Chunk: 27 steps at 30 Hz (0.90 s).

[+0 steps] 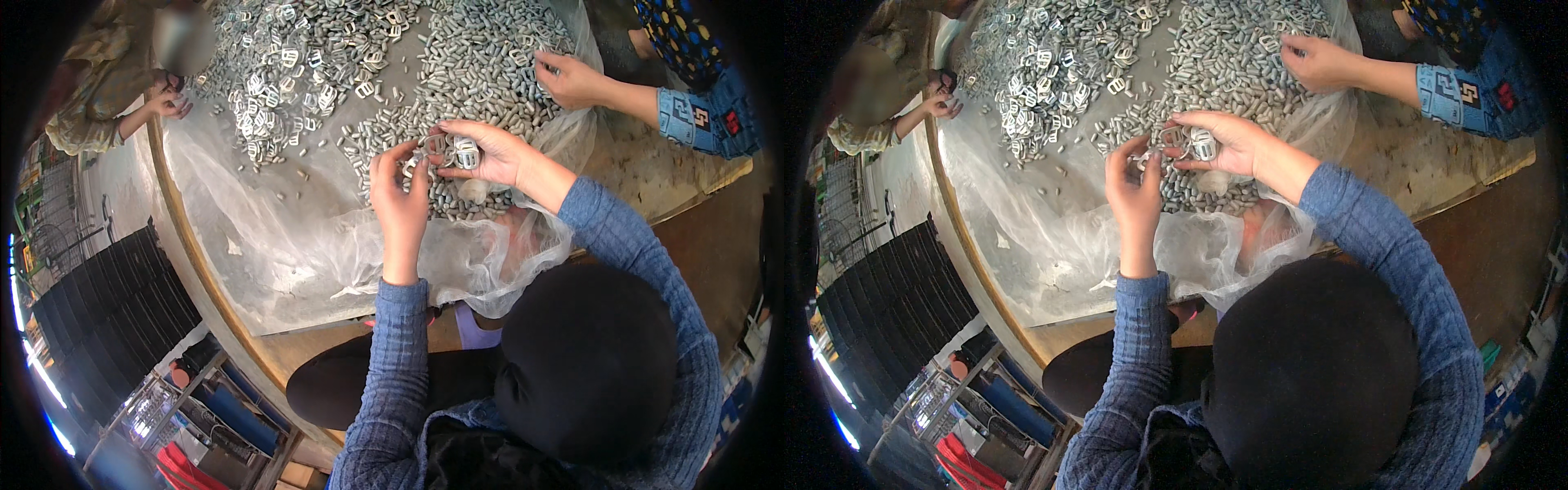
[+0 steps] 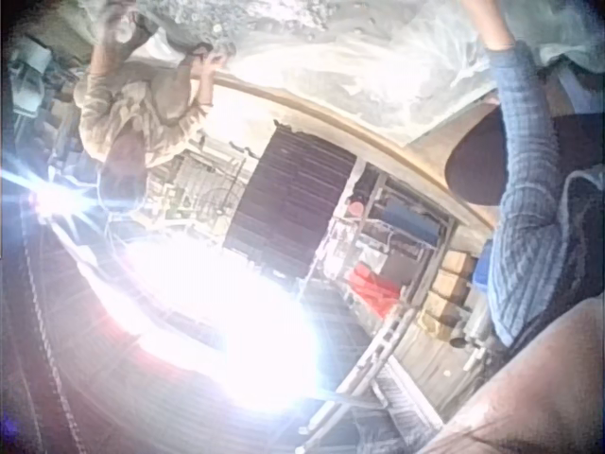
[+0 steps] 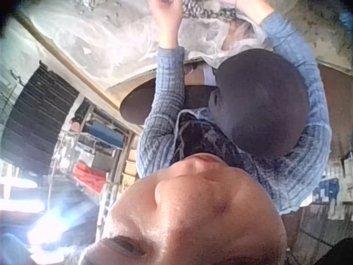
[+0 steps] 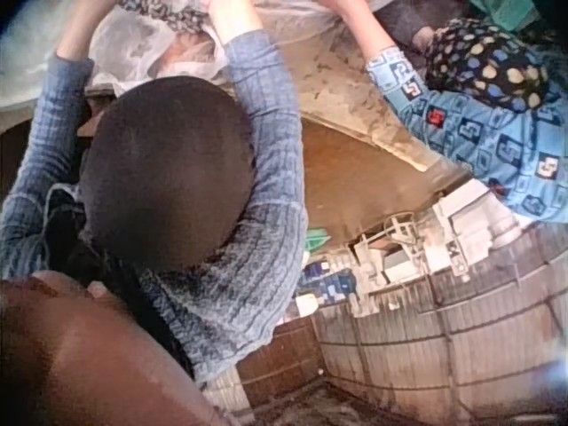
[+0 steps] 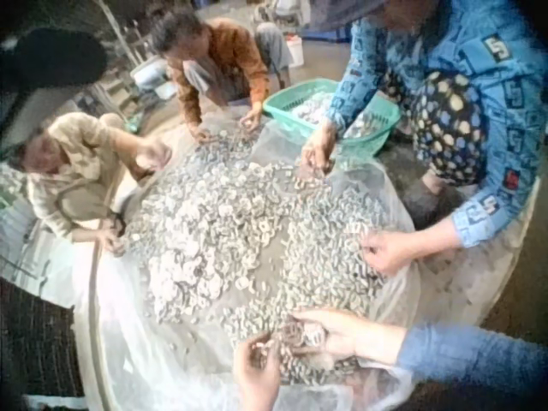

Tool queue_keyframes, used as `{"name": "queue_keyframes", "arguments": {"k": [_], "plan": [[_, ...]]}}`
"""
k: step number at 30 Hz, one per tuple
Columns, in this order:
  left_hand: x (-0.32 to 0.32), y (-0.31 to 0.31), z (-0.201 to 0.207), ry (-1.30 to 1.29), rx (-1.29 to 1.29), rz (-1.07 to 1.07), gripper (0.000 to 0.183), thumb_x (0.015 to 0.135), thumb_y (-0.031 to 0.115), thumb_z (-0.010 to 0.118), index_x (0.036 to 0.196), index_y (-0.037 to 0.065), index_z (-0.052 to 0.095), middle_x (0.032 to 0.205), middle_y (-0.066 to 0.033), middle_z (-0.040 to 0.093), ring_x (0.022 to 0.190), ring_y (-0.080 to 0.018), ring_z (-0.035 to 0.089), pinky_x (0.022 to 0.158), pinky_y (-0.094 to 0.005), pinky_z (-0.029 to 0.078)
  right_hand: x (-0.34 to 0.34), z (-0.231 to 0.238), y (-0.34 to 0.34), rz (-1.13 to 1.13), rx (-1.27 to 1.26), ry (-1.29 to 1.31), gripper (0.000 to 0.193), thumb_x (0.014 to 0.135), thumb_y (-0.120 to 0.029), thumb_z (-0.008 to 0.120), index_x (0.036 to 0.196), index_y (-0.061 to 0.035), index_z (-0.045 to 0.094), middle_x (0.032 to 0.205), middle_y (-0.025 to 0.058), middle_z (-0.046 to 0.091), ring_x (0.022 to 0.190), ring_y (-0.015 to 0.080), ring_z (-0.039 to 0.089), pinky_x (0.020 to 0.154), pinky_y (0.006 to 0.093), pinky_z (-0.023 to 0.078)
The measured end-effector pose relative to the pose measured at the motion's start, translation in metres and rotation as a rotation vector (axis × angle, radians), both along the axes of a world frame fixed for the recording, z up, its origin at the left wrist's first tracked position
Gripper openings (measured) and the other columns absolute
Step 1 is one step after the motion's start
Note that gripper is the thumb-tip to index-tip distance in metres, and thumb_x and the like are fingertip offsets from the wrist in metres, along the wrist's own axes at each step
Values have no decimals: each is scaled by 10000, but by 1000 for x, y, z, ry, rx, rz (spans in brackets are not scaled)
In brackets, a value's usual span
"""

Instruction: The person picks up small metal components from a pile on a table and places them into a small basket, handling them one at a time or in small groups.

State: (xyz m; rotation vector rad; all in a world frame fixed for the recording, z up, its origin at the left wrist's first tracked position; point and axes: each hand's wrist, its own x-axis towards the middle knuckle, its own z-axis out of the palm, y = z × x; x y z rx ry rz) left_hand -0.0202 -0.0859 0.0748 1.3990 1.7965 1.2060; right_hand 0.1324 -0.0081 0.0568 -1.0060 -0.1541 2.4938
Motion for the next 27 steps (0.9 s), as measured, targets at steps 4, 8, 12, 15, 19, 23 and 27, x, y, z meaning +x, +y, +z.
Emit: {"name": "queue_keyframes", "arguments": {"k": [4, 8, 12, 15, 19, 23, 27], "plan": [[8, -4, 4, -451, 33, 29, 231, 779, -6, 629, 1001, 16, 570, 946, -60, 589, 861, -130, 547, 715, -236, 443, -2, -4, -6, -5, -90, 60, 212, 875, -262, 560, 975, -78, 588, 955, 70, 620, 845, 207, 630, 735, 384, 552], [18, -4, 21, 261, 208, -106, 295, 756, 0, 618, 1042, 13, 547, 969, -93, 580, 967, -197, 520, 848, -323, 402, -18, 18, -32, -158, -201, -123, 238, 830, -339, 599, 971, -147, 606, 867, -22, 588, 761, 146, 560, 666, 369, 506], [2, -3, 22, -64, 179, 77, 233, 821, -1, 548, 1053, 7, 553, 1005, -88, 583, 936, -160, 517, 842, -296, 405, -17, 16, -14, -241, -230, 32, 198, 875, -202, 501, 989, -43, 533, 911, 121, 598, 822, 286, 609, 772, 495, 508], [-26, -7, 17, -9, 146, 77, 217, 835, -1, 530, 1050, -3, 556, 980, -86, 593, 885, -149, 531, 818, -284, 417, -16, 44, 55, -420, -136, 315, 185, 867, -181, 495, 952, -19, 526, 874, 151, 593, 835, 309, 604, 792, 468, 512], [-21, -2, 15, -17, 160, 110, 197, 821, -40, 531, 1012, -6, 561, 911, -102, 596, 823, -192, 583, 767, -287, 451, 58, 131, 205, -850, 426, 386, 747, 891, -532, 345, 1402, -53, 85, 1408, 286, 155, 1283, 478, 212, 1042, 597, 229], [-32, -7, 13, 14, 117, 63, 181, 829, -29, 531, 1005, -3, 566, 897, -89, 609, 813, -164, 574, 763, -277, 445, 40, 110, 228, -814, 397, 52, 717, 879, -506, 414, 1399, -107, 121, 1442, 226, 90, 1306, 424, 196, 994, 645, 243], [-31, -2, 1, 161, 61, -92, 180, 797, -33, 552, 968, 10, 585, 866, -105, 604, 795, -204, 587, 745, -289, 450, 18, 32, 167, -479, 381, -153, 332, 862, -318, 532, 1106, -98, 482, 1144, 131, 491, 1052, 278, 487, 892, 490, 403]]}}
